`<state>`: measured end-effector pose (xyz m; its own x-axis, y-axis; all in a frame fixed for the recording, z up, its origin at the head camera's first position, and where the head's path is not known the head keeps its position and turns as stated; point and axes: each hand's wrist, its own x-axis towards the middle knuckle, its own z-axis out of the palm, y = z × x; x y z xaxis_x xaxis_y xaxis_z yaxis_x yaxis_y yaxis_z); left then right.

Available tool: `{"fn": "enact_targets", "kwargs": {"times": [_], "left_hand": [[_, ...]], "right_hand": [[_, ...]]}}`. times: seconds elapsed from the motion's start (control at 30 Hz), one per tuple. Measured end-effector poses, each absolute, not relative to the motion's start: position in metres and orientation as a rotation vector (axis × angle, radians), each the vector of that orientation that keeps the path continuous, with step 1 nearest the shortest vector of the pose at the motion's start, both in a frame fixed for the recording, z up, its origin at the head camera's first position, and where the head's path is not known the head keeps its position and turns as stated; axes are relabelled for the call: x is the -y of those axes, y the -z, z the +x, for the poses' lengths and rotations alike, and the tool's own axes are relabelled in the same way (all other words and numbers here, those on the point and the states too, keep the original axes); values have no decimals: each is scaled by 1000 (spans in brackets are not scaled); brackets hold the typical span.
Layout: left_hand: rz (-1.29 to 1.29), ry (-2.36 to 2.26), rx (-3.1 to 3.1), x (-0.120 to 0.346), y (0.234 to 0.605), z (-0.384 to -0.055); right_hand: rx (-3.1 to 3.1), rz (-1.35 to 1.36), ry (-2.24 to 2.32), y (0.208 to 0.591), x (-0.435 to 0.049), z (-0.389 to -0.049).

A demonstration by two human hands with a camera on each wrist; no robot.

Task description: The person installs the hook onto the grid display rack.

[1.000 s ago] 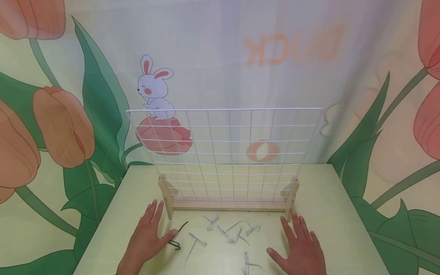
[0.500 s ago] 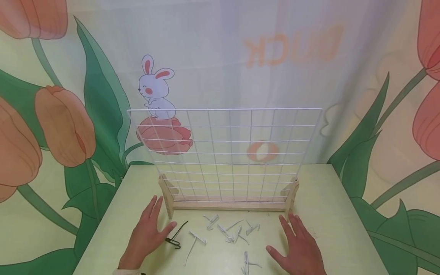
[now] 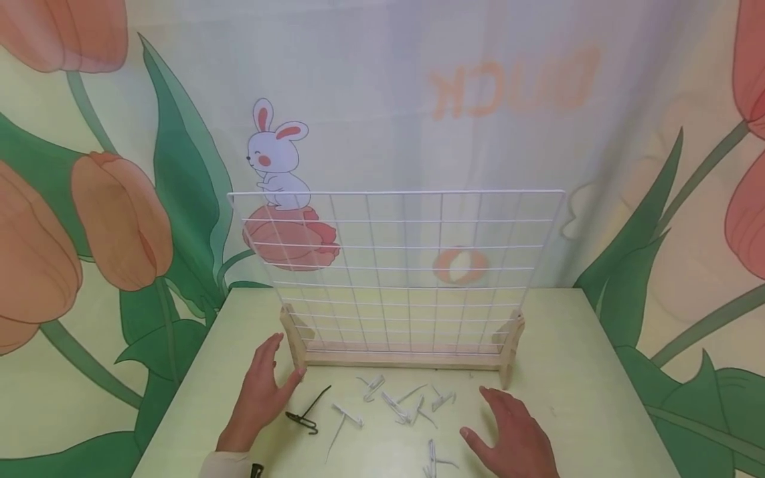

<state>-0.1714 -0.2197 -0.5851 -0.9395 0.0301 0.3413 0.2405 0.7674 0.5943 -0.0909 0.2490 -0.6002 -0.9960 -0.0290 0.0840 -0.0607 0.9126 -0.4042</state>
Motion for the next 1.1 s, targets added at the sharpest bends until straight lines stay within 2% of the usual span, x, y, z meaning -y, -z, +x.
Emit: {"fn": "enact_targets", "kwargs": {"times": [0.27,0.57,0.9,1.1], "left_hand": [[-143,1192,2532,220,591,-184],[-40,1395,2428,221,595,-200],[81,1574,2302,211,600,-215],[97,1602,2261,208,601,-220]], "right_hand": [[2987,96,-708,599,-240,-93],[2987,145,-986,604,-232,-94],[3005,450,-1211,614,-232,-95],[3098,494,-1201,618,-228,-96]]}}
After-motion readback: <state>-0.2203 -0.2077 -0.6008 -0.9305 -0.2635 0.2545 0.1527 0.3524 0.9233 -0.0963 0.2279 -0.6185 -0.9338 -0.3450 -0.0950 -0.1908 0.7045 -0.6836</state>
